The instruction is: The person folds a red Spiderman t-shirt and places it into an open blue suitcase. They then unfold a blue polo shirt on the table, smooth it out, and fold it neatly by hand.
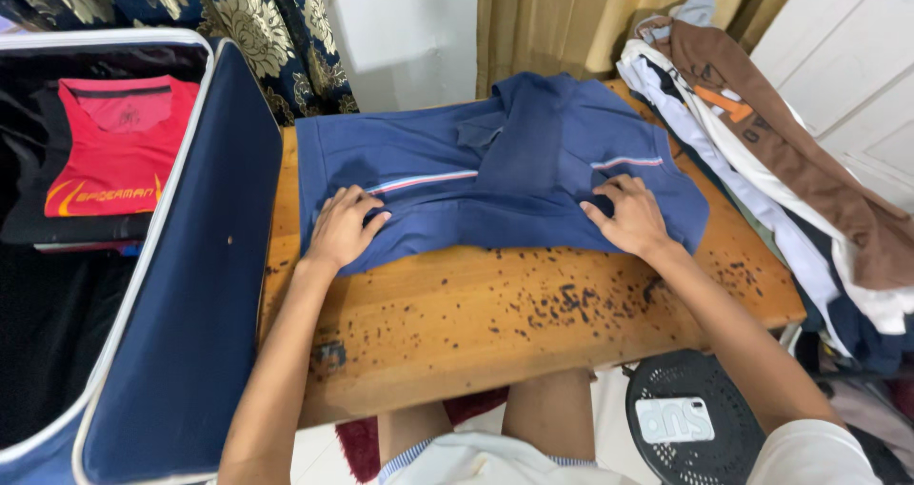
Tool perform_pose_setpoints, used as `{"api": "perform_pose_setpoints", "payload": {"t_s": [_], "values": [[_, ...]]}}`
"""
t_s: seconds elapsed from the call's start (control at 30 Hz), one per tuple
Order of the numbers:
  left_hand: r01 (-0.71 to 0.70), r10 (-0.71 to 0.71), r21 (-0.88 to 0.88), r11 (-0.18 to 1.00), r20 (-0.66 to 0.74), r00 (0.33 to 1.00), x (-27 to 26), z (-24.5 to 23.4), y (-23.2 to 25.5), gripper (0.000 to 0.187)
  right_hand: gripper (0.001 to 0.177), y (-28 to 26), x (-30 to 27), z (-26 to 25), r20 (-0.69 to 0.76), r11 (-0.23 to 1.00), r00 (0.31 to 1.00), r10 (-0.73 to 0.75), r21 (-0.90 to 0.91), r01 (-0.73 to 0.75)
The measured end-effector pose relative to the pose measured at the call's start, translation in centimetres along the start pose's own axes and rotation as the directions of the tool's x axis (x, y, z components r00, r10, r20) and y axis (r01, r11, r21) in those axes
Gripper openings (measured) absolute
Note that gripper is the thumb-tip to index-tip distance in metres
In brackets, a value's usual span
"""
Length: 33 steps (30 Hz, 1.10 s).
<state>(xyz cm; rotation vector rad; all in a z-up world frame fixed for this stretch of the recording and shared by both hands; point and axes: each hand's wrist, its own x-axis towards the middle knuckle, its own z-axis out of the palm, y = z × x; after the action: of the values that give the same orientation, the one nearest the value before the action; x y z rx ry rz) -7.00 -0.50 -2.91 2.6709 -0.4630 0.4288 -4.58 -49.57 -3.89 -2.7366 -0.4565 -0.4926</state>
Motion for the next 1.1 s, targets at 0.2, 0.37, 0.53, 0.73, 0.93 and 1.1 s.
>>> {"api": "perform_pose_setpoints", "payload": {"t_s": [0.2,0.37,0.53,0.73,0.93,1.1], "values": [[-0.139,0.142,0.031,0.990,-0.141,0.980,-2.9,-2.0,2.0,0.014,0.031,-0.3,-3.2,-2.4,0.149,0.972,0.989,0.000,0.232,-0.035],[-0.078,0.081,-0.083,0.994,0.034,0.996,-6.9,-5.1,3.8,0.018,0.028,-1.2,-6.4,-5.8,0.094,0.935,0.993,-0.068,0.354,0.031],[-0.006,0.050,-0.149,0.989,0.288,0.956,-10.7,-6.8,6.5,0.023,0.024,-1.7,-8.7,-7.5,0.273,0.937,0.941,-0.201,0.334,0.104],[0.350,-0.319,0.040,0.936,0.521,0.792,-10.1,-9.5,9.4,0.044,0.032,-2.4,-7.5,-7.2,0.418,0.960,0.908,0.030,0.240,-0.142],[0.118,-0.086,-0.046,0.992,0.435,0.896,-6.2,-5.3,9.9,0.035,0.029,-4.9,-5.6,-4.2,0.107,0.976,0.984,-0.144,0.182,0.123],[-0.006,-0.036,0.096,0.995,0.438,0.898,-5.2,-1.7,9.9,0.049,0.045,-5.3,-7.4,-2.1,0.076,0.989,0.986,-0.146,-0.026,0.149]]}}
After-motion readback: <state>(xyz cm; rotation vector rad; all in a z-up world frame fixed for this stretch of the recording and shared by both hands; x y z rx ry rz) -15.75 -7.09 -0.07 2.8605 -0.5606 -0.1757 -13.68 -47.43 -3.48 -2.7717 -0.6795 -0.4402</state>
